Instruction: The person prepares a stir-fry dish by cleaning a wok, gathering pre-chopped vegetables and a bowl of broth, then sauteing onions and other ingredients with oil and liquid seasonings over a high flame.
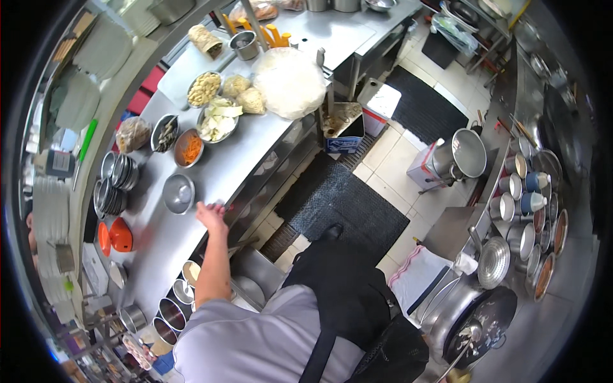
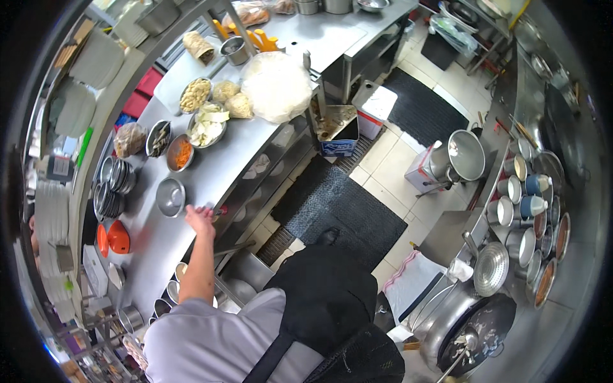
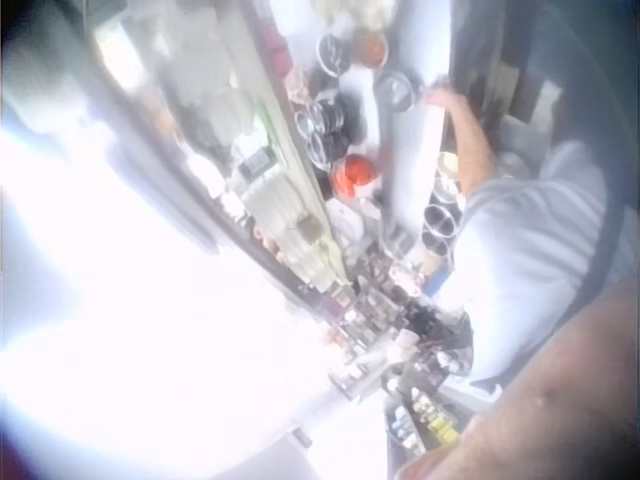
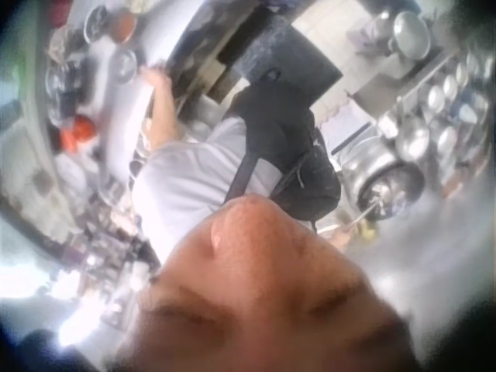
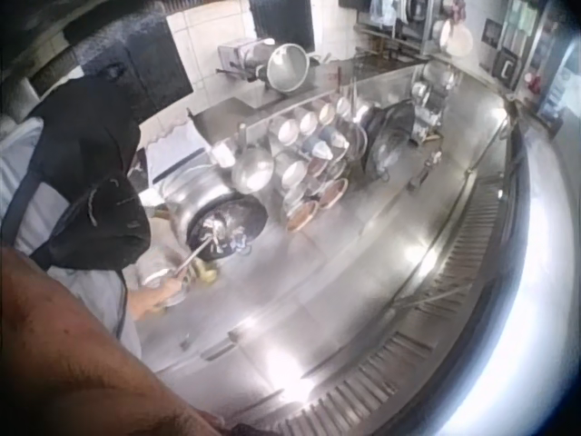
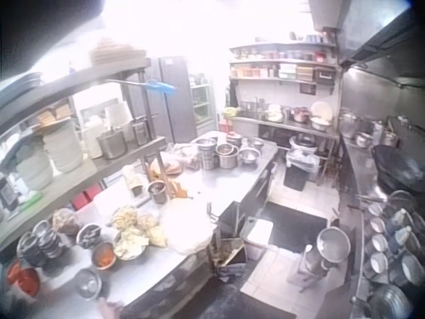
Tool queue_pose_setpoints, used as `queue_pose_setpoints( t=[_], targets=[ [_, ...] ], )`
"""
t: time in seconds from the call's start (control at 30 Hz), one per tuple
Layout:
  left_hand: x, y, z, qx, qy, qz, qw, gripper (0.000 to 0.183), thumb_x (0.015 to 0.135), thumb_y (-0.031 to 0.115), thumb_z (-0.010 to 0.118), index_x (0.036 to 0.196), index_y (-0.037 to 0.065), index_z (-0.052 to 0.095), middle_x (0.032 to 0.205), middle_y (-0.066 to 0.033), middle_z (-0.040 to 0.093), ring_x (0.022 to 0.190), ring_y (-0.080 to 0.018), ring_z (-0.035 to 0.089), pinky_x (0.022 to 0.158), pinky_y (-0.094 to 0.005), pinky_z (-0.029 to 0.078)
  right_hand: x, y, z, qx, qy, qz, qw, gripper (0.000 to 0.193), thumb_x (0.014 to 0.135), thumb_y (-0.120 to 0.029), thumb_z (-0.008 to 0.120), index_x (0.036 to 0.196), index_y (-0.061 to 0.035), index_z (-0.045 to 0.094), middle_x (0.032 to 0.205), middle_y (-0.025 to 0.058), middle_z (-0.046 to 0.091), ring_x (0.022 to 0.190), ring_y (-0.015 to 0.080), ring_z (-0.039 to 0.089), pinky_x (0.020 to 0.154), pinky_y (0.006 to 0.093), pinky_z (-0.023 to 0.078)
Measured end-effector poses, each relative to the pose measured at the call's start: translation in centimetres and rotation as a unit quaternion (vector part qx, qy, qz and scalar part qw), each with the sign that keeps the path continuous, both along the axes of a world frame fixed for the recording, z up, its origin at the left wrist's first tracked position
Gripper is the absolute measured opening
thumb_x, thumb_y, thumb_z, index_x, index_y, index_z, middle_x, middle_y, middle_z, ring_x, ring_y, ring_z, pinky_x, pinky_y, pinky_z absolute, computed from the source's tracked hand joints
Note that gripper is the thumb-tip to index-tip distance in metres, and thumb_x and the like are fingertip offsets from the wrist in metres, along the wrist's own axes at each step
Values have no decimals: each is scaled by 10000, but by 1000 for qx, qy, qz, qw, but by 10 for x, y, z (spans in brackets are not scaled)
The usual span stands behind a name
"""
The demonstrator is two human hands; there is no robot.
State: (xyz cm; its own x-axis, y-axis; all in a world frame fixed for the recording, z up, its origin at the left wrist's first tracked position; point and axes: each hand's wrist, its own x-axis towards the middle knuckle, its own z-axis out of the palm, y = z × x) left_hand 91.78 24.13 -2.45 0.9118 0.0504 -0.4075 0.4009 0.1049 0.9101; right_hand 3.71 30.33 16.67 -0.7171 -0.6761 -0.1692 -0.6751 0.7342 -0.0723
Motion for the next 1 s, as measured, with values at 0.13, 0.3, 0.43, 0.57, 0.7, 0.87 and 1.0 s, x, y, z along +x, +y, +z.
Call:
queue_pose_setpoints(
  t=[0.13,0.3,0.43,0.57,0.7,0.87,1.0],
  targets=[
    [-33,-96,-12,-9,-16,-102,995,480,1055,474,537,1264,57,424,1119,-117,553,816,-221,646,653,-346,579,-5,29,73,70,18,-12,997,509,901,-271,690,1314,23,650,1143,248,698,997,340,650,860,435,499],
    [5,-167,-8,-54,-61,-141,987,463,1035,409,604,1262,43,432,1133,-125,556,838,-227,649,676,-356,581,-17,77,153,184,24,-41,982,538,874,-314,719,1281,36,677,1210,279,698,1108,375,669,958,442,505],
    [38,-194,2,-116,-43,-86,989,444,1012,358,643,1233,29,443,1139,-135,551,858,-256,655,696,-380,582,-38,97,143,312,-1,-60,948,592,862,-360,741,1303,30,676,1268,294,686,1200,374,665,1025,432,497],
    [61,-207,16,-160,-5,-39,986,347,1012,277,607,1203,23,468,1092,-129,547,861,-276,664,691,-385,588,-38,66,89,182,-6,-41,982,553,890,-325,715,1321,13,642,1179,253,668,1086,335,644,924,423,493],
    [65,-195,15,-154,7,-43,987,334,1020,301,597,1166,16,503,1047,-115,562,839,-264,671,680,-378,597,-43,17,10,35,-30,-34,998,516,917,-290,688,1339,-4,608,1090,211,651,972,297,624,823,414,489],
    [98,-192,16,-169,30,-50,984,334,1008,274,623,1184,12,514,1047,-121,559,860,-285,676,709,-389,607,-54,-42,-75,-138,-116,-82,980,474,951,-247,655,1361,-26,566,978,159,629,830,249,599,697,403,483],
    [134,-208,1,-276,27,-136,951,294,999,150,641,1265,37,591,1195,-144,651,913,-300,674,814,-431,634,-85,-47,-127,-304,-222,-171,910,446,978,-212,628,1379,-43,532,889,118,611,717,210,578,596,394,479]
  ],
)
